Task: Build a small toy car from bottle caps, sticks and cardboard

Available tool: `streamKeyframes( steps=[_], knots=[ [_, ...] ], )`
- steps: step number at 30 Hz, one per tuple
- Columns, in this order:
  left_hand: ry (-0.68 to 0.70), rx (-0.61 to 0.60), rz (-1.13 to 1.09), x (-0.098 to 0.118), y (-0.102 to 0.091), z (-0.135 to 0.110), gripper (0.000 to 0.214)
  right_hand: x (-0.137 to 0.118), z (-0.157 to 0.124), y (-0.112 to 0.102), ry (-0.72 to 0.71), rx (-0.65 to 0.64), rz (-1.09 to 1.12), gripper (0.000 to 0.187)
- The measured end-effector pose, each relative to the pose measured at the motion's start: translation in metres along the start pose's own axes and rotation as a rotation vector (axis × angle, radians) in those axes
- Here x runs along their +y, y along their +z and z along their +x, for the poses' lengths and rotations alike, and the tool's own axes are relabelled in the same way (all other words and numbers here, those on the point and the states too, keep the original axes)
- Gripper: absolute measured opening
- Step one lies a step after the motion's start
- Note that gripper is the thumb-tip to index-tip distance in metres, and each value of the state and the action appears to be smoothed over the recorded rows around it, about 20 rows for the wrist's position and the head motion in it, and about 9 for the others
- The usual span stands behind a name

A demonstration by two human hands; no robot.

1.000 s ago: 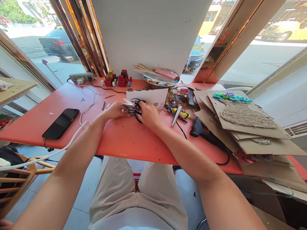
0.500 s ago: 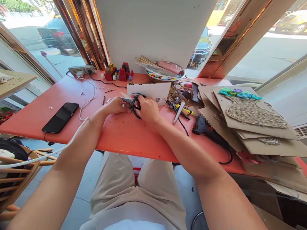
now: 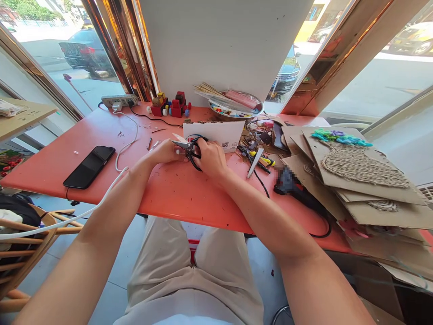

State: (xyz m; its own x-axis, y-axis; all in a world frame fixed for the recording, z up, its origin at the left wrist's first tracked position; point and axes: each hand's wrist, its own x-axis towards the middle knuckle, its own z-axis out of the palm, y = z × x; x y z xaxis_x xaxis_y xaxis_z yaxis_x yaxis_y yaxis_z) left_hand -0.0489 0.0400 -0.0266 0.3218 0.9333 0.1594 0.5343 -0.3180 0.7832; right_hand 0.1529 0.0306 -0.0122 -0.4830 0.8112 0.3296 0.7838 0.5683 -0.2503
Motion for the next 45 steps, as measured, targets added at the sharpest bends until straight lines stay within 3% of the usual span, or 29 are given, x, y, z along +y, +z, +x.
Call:
streamKeyframes(
  steps=[15, 27, 35, 45],
  knots=[
    [0.038, -0.013, 0.009, 0.002, -0.001, 0.001, 0.013, 0.015, 0.001, 0.012, -0.114, 0.095, 0.047, 0.004],
    [-0.023, -0.032, 0.005, 0.002, -0.002, 0.001, 0.017, 0.006, -0.001, 0.0, -0.044, -0.002, 0.046, 0.014],
    [-0.015, -0.046, 0.055, 0.005, -0.004, 0.001, 0.016, 0.009, 0.0, 0.002, -0.066, 0.012, 0.066, 0.014],
    [-0.042, -0.037, 0.069, 0.008, -0.003, -0.002, 0.036, 0.008, 0.001, 0.003, -0.064, 0.007, 0.087, 0.012]
  ],
)
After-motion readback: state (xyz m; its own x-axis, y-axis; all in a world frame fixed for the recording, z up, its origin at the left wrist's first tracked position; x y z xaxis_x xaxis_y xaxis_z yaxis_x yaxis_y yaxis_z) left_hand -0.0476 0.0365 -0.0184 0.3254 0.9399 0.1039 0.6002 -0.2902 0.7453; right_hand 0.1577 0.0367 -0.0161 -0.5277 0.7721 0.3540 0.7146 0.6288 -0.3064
